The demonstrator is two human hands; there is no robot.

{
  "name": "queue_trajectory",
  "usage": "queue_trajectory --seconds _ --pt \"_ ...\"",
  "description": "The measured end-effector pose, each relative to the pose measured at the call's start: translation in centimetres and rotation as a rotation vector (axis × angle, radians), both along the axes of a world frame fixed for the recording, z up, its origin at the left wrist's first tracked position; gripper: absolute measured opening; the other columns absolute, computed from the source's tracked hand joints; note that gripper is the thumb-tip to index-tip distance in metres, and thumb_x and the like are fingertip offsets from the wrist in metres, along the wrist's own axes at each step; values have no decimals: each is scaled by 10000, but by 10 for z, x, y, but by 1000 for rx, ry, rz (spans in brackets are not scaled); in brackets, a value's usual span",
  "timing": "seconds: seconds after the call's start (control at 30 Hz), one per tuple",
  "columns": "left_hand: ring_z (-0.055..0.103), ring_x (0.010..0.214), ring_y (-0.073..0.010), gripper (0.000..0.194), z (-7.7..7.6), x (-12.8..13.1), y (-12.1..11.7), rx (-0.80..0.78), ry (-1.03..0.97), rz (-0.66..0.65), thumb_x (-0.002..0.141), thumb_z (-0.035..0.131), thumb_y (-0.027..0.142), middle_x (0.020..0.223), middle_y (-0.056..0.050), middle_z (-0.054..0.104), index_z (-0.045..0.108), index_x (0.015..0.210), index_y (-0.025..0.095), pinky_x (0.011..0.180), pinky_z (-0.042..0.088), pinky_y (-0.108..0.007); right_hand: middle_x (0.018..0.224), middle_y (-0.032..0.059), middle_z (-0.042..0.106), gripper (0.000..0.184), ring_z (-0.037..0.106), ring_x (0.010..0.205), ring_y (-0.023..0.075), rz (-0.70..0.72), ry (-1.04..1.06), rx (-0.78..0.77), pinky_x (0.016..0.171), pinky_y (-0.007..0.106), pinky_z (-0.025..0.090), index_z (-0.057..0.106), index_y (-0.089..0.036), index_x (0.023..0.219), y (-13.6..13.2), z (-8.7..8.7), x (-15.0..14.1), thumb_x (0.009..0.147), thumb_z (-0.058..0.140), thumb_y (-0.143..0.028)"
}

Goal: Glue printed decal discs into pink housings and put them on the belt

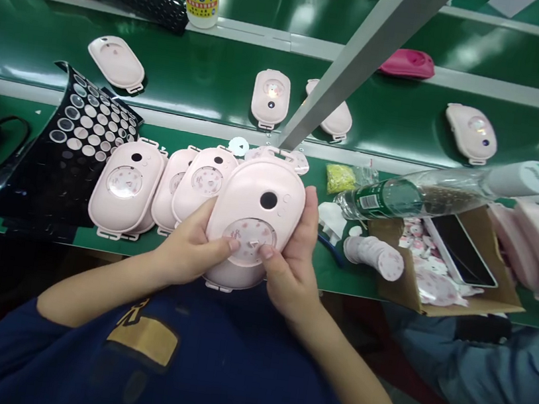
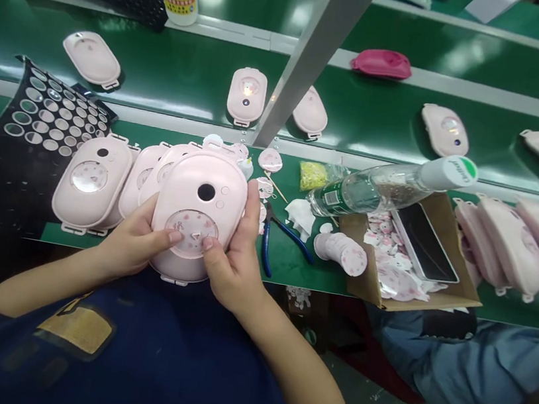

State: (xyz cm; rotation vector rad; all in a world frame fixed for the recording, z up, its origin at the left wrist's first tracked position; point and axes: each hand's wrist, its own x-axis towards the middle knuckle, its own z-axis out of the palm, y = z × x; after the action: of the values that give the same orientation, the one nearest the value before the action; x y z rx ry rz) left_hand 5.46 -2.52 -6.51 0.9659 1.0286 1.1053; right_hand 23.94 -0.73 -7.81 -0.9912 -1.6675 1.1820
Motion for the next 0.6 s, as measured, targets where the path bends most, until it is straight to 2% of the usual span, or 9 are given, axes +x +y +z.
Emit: queue_trajectory --seconds 0.07,0.23,0.4,0.5,0.6 --pt "597 1301 -358 611 3 0 0 15 20 12 833 791 384 1371 -128 661 546 1355 184 1096 489 -498 1755 -18 57 869 180 1604 282 21 30 -14 1302 559 197 -61 -392 1639 -1 1 0 985 511 -359" --pt "645 1233 -356 519 14 1 1 48 95 28 781 770 293 1310 -154 692 567 1236 146 1042 535 -479 1755 -50 63 869 184 1605 265 21 64 26 1306 530 213 -39 -388 1649 0 6 -1 988 525 -349" --pt "686 1176 -330 515 22 4 3 47 72 25 742 754 229 1264 -147 721 556 1211 153 991 578 -433 1755 -26 82 913 197 1602 284 4 62 -4 1309 532 203 -47 -362 1655 1 10 -2 971 558 -378" --pt "687 1175 -325 492 22 4 3 57 107 28 738 758 232 1260 -145 723 567 1185 154 988 579 -419 1749 -3 131 927 204 1600 285 18 54 -21 1305 527 226 -79 -344 1654 1 13 -2 974 550 -358" --pt "693 1162 -318 514 20 2 3 59 151 41 757 769 265 1250 -142 727 568 1215 150 976 581 -409 1750 -4 129 909 186 1606 283 31 63 -22 1309 534 199 -86 -356 1651 1 13 -1 987 534 -348"
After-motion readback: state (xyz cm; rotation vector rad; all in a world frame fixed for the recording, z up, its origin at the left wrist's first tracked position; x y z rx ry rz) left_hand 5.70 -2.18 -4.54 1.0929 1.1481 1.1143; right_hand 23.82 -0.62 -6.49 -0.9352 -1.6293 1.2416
